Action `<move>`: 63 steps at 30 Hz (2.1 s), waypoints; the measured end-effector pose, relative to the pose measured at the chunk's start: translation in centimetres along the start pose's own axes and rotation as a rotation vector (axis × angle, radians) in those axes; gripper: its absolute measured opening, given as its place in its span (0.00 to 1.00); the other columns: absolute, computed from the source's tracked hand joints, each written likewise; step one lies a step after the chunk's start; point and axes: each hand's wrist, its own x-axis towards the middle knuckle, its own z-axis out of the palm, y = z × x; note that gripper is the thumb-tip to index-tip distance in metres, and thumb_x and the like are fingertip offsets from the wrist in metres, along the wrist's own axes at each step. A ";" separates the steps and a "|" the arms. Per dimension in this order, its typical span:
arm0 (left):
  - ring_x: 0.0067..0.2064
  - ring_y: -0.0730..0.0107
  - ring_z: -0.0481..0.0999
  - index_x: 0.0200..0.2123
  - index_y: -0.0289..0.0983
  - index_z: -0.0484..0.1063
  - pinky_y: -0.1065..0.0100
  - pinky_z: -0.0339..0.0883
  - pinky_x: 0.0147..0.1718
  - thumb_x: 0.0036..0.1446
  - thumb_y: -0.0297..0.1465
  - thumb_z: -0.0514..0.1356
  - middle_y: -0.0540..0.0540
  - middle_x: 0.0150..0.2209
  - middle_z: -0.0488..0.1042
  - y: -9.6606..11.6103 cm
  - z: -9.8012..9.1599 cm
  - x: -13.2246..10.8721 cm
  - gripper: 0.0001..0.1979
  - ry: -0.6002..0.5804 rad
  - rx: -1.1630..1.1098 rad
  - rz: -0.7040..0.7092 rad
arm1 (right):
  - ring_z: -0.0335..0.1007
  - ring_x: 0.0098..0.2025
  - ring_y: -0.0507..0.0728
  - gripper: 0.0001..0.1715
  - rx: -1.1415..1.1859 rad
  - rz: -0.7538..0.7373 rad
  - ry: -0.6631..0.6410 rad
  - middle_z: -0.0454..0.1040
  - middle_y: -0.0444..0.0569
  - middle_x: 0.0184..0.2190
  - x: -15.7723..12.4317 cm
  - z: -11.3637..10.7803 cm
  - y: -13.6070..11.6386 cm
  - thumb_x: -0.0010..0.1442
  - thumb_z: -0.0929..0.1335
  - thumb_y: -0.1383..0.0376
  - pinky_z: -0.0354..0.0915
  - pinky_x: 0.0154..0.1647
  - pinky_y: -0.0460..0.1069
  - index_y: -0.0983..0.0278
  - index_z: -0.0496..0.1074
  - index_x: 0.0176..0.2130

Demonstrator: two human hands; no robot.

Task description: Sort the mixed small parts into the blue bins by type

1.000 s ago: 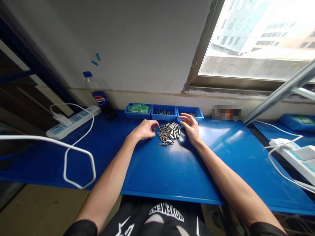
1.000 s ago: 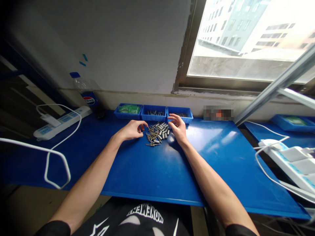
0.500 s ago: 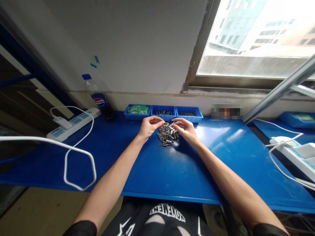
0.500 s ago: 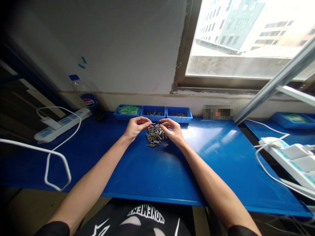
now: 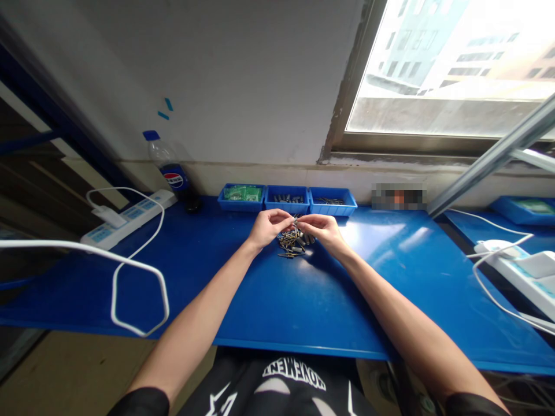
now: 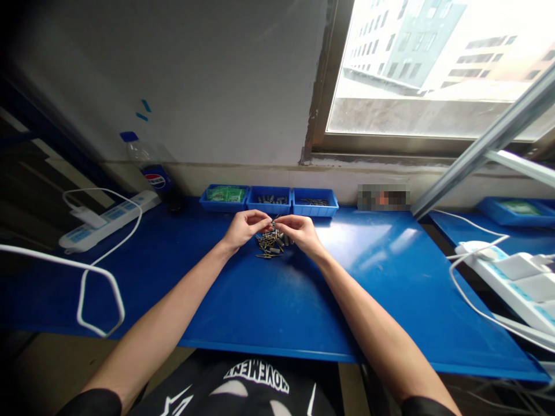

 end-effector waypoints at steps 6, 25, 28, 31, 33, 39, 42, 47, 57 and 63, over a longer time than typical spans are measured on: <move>0.40 0.61 0.83 0.38 0.38 0.83 0.64 0.77 0.42 0.57 0.33 0.66 0.44 0.39 0.84 0.3 -2.3 0.2 0.08 0.020 0.657 0.277 | 0.81 0.49 0.64 0.22 0.053 -0.134 0.250 0.84 0.53 0.45 0.9 -0.8 1.0 0.54 0.78 0.53 0.73 0.57 0.59 0.61 0.82 0.45; 0.33 0.65 0.80 0.39 0.37 0.82 0.68 0.72 0.35 0.56 0.23 0.62 0.45 0.33 0.82 -2.0 -3.1 0.5 0.10 -0.113 0.821 0.255 | 0.79 0.49 0.62 0.18 -0.048 -0.148 0.252 0.82 0.53 0.49 1.2 -1.3 1.7 0.57 0.75 0.56 0.72 0.56 0.59 0.60 0.80 0.46; 0.34 0.64 0.79 0.37 0.37 0.81 0.67 0.71 0.36 0.57 0.23 0.62 0.45 0.34 0.81 -1.7 -3.1 0.4 0.08 -0.112 0.854 0.255 | 0.79 0.49 0.62 0.18 -0.053 -0.136 0.249 0.82 0.52 0.49 1.1 -1.2 1.7 0.57 0.74 0.56 0.72 0.56 0.59 0.60 0.80 0.46; 0.35 0.63 0.79 0.34 0.37 0.80 0.66 0.70 0.36 0.58 0.23 0.62 0.44 0.34 0.81 -1.4 -3.3 0.4 0.06 -0.123 0.911 0.264 | 0.79 0.48 0.62 0.18 -0.048 -0.122 0.245 0.82 0.52 0.48 1.1 -1.2 1.7 0.57 0.74 0.55 0.74 0.53 0.58 0.60 0.80 0.46; 0.35 0.63 0.78 0.34 0.37 0.79 0.66 0.70 0.37 0.58 0.23 0.62 0.43 0.35 0.80 -1.3 -3.4 0.4 0.06 -0.133 0.926 0.264 | 0.80 0.47 0.62 0.19 -0.041 -0.117 0.240 0.82 0.52 0.48 1.1 -1.2 1.7 0.57 0.74 0.55 0.74 0.51 0.58 0.59 0.80 0.46; 0.36 0.65 0.77 0.44 0.38 0.79 0.66 0.70 0.38 0.62 0.25 0.61 0.44 0.37 0.78 -1.4 -3.4 0.4 0.09 -0.112 0.886 0.279 | 0.80 0.43 0.61 0.19 -0.048 -0.105 0.227 0.82 0.53 0.48 1.0 -1.1 1.5 0.57 0.73 0.54 0.74 0.45 0.56 0.59 0.79 0.46; 0.35 0.65 0.76 0.43 0.38 0.79 0.66 0.70 0.38 0.61 0.24 0.62 0.44 0.37 0.77 -1.6 -3.3 0.4 0.08 -0.126 0.916 0.272 | 0.80 0.43 0.61 0.19 -0.047 -0.105 0.223 0.82 0.53 0.48 0.9 -1.0 1.4 0.58 0.73 0.54 0.74 0.44 0.56 0.59 0.79 0.46; 0.36 0.64 0.75 0.36 0.37 0.77 0.65 0.70 0.39 0.61 0.23 0.62 0.44 0.36 0.75 -1.9 -3.4 0.6 0.04 -0.139 0.956 0.243 | 0.79 0.43 0.61 0.19 -0.043 -0.107 0.220 0.82 0.53 0.48 0.9 -1.0 1.4 0.58 0.73 0.54 0.74 0.44 0.55 0.60 0.79 0.47; 0.38 0.62 0.76 0.36 0.37 0.75 0.63 0.71 0.41 0.65 0.26 0.59 0.43 0.37 0.77 -1.6 -3.3 0.7 0.05 -0.106 0.874 0.278 | 0.80 0.42 0.60 0.20 -0.075 -0.097 0.184 0.83 0.51 0.42 0.8 -0.8 1.3 0.59 0.73 0.52 0.75 0.44 0.55 0.60 0.79 0.48; 0.40 0.62 0.76 0.39 0.37 0.73 0.63 0.70 0.43 0.68 0.28 0.57 0.42 0.39 0.76 -0.4 -2.1 0.3 0.06 -0.082 0.853 0.390 | 0.77 0.34 0.58 0.25 -0.142 -0.078 0.137 0.82 0.48 0.36 0.7 -0.6 1.4 0.57 0.74 0.50 0.72 0.32 0.51 0.59 0.79 0.50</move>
